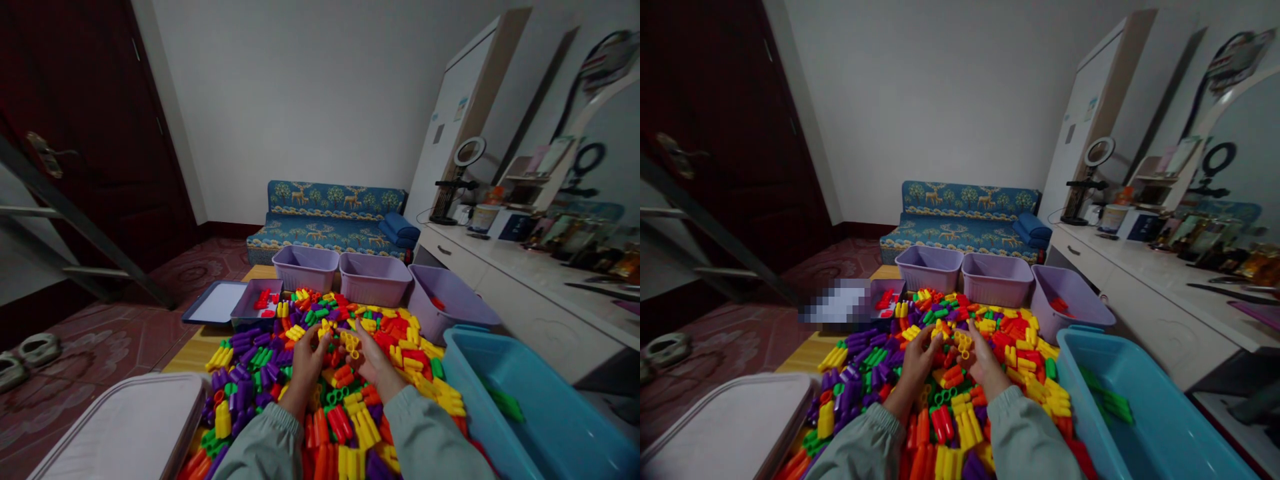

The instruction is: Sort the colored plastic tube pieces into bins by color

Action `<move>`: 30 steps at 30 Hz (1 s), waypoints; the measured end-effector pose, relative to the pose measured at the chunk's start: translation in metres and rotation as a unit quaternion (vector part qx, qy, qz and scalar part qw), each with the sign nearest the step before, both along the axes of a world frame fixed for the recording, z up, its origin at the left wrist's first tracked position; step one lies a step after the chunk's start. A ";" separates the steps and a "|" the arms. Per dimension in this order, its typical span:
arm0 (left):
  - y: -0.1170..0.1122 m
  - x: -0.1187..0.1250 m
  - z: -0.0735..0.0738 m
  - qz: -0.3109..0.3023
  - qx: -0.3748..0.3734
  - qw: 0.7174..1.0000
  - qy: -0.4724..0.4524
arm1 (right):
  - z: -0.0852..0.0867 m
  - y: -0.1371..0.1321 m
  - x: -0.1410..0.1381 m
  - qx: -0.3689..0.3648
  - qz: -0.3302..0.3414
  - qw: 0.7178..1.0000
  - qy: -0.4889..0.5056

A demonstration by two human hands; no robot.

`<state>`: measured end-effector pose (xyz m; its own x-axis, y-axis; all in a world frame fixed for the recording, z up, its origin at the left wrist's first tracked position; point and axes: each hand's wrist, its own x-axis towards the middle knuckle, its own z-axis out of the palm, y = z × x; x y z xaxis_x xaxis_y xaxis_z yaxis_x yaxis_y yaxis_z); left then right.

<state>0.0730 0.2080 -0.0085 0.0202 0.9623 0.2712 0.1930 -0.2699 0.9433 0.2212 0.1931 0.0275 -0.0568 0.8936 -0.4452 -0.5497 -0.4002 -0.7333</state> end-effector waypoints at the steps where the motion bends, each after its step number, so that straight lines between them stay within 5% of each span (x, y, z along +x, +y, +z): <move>1: 0.000 0.000 0.002 -0.012 -0.009 1.000 -0.022 | 0.002 -0.001 0.000 -0.008 -0.005 1.000 0.016; 10: 0.003 0.003 -0.004 -0.127 0.109 0.985 0.050 | -0.001 -0.009 -0.011 0.080 0.039 0.994 -0.059; 16: 0.006 0.004 -0.004 -0.074 0.105 0.991 0.041 | -0.002 -0.004 0.002 0.047 -0.025 0.994 -0.097; 24: 0.049 0.043 0.051 -0.060 0.111 0.970 0.209 | 0.000 0.015 0.022 0.011 -0.088 0.988 -0.125; 30: 0.101 0.077 0.099 -0.127 0.177 0.868 0.446 | 0.001 0.040 0.043 0.063 -0.068 0.948 -0.303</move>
